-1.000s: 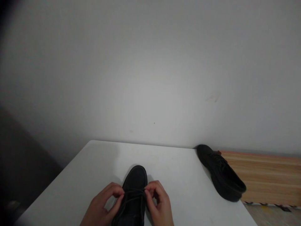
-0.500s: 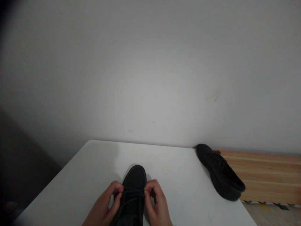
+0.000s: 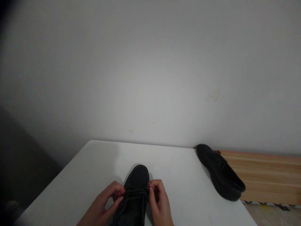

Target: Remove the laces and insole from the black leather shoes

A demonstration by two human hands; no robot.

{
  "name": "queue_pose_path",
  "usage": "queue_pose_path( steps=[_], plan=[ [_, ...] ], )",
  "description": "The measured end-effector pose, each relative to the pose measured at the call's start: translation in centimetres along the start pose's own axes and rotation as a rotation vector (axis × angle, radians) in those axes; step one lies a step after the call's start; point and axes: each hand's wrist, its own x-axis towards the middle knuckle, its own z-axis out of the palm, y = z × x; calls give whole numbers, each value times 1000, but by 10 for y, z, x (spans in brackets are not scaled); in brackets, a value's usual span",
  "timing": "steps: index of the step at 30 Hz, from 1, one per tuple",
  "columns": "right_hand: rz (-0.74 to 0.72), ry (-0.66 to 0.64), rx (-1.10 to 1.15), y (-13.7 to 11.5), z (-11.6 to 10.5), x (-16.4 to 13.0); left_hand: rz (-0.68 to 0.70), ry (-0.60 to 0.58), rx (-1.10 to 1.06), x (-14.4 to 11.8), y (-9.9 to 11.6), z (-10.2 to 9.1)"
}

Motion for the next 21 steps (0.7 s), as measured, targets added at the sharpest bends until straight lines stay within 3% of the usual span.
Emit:
queue_pose_path(
  steps=[13,21],
  plan=[
    [74,-56,40,-6,-3,2,28,75,-41,4,5,7],
    [92,-22,34,-2,0,1,-53,67,-57,1,2,8]
  ],
)
